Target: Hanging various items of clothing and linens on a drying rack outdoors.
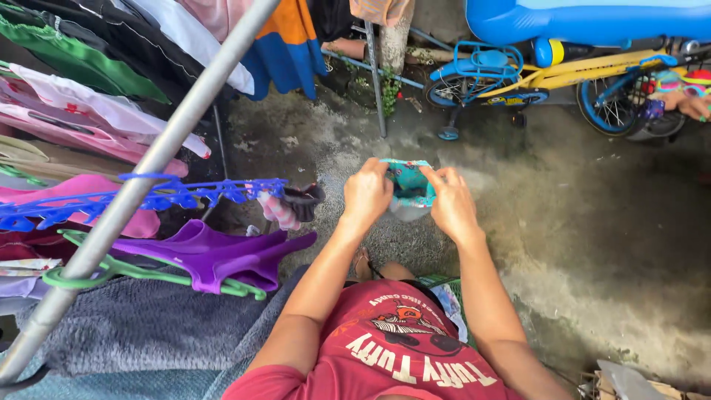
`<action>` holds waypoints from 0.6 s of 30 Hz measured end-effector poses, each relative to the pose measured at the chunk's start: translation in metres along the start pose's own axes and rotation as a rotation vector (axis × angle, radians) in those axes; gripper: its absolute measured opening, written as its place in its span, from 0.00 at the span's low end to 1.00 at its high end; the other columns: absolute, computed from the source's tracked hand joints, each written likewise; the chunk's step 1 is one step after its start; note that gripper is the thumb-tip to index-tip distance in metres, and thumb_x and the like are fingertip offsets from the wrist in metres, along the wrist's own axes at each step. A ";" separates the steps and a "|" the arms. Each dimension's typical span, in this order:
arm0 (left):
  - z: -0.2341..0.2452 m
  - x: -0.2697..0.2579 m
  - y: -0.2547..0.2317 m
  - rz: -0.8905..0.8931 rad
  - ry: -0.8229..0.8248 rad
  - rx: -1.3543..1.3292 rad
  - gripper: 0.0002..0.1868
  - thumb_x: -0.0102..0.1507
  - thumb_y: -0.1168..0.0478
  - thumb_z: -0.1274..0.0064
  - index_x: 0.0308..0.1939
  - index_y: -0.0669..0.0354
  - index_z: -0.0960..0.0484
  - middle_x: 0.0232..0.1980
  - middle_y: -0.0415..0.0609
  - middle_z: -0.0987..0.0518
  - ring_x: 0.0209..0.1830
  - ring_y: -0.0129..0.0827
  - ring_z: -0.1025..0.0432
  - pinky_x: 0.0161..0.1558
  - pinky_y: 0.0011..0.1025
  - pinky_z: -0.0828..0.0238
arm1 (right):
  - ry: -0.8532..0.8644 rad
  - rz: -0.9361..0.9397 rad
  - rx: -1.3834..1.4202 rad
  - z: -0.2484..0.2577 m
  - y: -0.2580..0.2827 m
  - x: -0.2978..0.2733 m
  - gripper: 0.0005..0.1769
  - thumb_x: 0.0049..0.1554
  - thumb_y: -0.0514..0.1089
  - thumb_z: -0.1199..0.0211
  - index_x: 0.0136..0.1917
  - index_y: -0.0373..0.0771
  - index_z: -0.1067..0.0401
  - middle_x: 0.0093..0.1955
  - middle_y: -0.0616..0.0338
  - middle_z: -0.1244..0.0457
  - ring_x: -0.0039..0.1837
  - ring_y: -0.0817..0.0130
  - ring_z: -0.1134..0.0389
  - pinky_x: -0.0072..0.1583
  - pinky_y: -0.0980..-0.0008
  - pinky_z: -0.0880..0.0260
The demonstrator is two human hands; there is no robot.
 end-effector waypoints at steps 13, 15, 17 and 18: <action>0.036 0.136 -0.021 -0.091 -0.216 -0.075 0.18 0.55 0.71 0.48 0.50 0.61 0.20 0.59 0.53 0.20 0.39 0.56 0.21 0.40 0.47 0.23 | 0.259 -0.076 0.298 -0.032 -0.054 0.155 0.13 0.52 0.36 0.37 0.51 0.40 0.22 0.52 0.55 0.32 0.48 0.62 0.25 0.52 0.61 0.27; 0.035 0.166 -0.027 -0.077 -0.237 -0.086 0.18 0.55 0.71 0.49 0.49 0.62 0.19 0.56 0.54 0.20 0.37 0.56 0.21 0.39 0.47 0.23 | 0.138 -0.004 0.375 -0.021 -0.071 0.197 0.09 0.55 0.37 0.37 0.50 0.38 0.22 0.47 0.54 0.31 0.47 0.62 0.26 0.50 0.64 0.26; 0.027 0.195 -0.033 -0.066 -0.243 -0.078 0.15 0.57 0.71 0.49 0.47 0.62 0.19 0.52 0.54 0.19 0.36 0.56 0.21 0.38 0.47 0.23 | 0.104 0.015 0.381 -0.013 -0.090 0.236 0.08 0.56 0.37 0.37 0.50 0.38 0.22 0.47 0.54 0.31 0.45 0.63 0.27 0.49 0.66 0.26; 0.025 0.215 -0.039 -0.069 -0.248 -0.075 0.12 0.58 0.71 0.49 0.45 0.63 0.18 0.49 0.54 0.19 0.34 0.56 0.21 0.37 0.47 0.23 | 0.059 0.029 0.381 -0.003 -0.101 0.261 0.08 0.57 0.36 0.37 0.50 0.38 0.21 0.46 0.55 0.31 0.43 0.63 0.28 0.47 0.67 0.27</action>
Point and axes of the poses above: each hand's wrist, its own x-axis towards the middle knuckle, its own z-axis out of the back of the hand, y = z × x, the point moved 10 cm from there along x, towards the middle knuckle
